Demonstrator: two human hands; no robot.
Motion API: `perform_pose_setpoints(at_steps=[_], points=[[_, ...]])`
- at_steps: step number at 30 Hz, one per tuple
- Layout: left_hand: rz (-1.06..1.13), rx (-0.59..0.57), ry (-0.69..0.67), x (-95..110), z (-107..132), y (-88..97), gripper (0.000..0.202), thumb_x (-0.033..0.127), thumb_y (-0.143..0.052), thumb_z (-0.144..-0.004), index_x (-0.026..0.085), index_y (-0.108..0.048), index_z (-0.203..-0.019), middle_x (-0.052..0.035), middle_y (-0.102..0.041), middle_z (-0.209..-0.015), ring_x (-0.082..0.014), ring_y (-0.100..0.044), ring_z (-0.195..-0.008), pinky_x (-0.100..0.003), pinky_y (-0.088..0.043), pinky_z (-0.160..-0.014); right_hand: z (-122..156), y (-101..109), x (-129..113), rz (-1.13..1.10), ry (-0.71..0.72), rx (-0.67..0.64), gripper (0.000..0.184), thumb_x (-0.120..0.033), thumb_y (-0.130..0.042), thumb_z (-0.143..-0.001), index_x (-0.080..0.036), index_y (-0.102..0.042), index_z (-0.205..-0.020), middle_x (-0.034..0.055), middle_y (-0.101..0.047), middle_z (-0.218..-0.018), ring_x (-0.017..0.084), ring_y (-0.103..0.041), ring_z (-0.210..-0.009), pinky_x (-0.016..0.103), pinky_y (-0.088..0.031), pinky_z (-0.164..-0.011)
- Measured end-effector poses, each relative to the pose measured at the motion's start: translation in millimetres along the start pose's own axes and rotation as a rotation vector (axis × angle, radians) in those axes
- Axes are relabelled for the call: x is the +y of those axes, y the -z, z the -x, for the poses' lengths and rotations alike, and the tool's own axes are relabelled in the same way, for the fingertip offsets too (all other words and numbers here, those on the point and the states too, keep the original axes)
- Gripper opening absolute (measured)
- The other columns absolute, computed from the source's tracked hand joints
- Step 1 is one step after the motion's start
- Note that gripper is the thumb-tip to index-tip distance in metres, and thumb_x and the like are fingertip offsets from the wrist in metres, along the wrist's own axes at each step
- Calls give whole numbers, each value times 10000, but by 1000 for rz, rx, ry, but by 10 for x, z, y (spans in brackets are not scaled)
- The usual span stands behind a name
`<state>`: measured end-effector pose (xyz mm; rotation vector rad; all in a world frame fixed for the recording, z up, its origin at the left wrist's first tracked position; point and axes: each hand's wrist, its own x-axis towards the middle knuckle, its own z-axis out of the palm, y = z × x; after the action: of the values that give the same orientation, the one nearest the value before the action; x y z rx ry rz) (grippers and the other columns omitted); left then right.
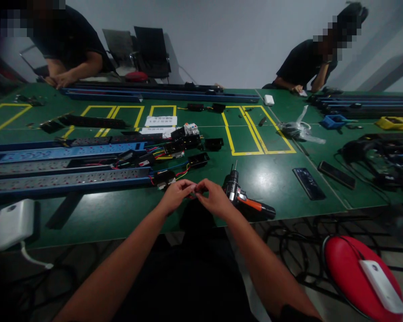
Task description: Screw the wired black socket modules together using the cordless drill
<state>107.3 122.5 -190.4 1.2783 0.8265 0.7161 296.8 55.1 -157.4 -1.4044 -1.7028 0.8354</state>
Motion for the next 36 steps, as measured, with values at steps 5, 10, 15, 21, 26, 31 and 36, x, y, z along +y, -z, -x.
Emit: perform_pose_setpoints(at_steps=[5,10,15,21,26,31,36], points=[[170,85,78,-302,329,-104,470,600,-827,-801,166,-779,-977,-34,-720,-811,-138,-613,-704,-269,-477,-688,283,-245,-33,46,-73,95,108,-338,-658,-926,-315,-633,-1028,26,-718,-1004,225,-711,-940,393,-578,-882],[214,155,62,-356,413,-136,471,599,-878,-735,170,-750,-881,-24,-701,-771,-143,-597,-700,-274,-461,-694,275,-349,-93,160,-35,124,143,-305,-661,-913,-288,-650,-1054,59,-705,-1045,230,-700,-938,402,-577,-880],[388,158,66,-406,406,-81,503,605,-895,-729,168,-696,-882,-23,-695,-812,-141,-627,-737,-289,-516,-752,492,211,-52,467,13,258,298,-273,-598,-945,-275,-673,-1234,130,-663,-1221,286,-651,-1141,453,-529,-1021],[603,190,80,-442,409,37,484,565,-894,-774,170,-652,-915,-10,-667,-850,-102,-622,-737,-218,-497,-674,979,823,322,952,-405,16,734,-223,-640,-827,-149,-507,-1546,194,-641,-1333,353,-643,-1156,462,-481,-988],[672,197,78,-457,436,73,417,460,-906,-799,161,-675,-975,-31,-698,-911,-98,-645,-765,-198,-507,-661,996,630,331,1089,-460,163,568,-249,-628,-875,-215,-617,-1442,148,-733,-1200,318,-693,-1064,389,-468,-882],[738,221,81,-462,454,104,412,411,-903,-819,142,-713,-1065,-34,-703,-923,-83,-659,-767,-169,-518,-651,1133,535,170,787,-412,302,554,-349,-706,-816,-257,-669,-1360,78,-778,-1014,281,-719,-883,338,-501,-739],[797,276,117,-437,452,109,348,421,-875,-856,144,-705,-980,-13,-682,-831,-73,-651,-699,-162,-536,-626,1356,307,28,93,-304,277,405,-561,-762,-817,-189,-747,-977,86,-751,-824,239,-700,-719,345,-583,-666]])
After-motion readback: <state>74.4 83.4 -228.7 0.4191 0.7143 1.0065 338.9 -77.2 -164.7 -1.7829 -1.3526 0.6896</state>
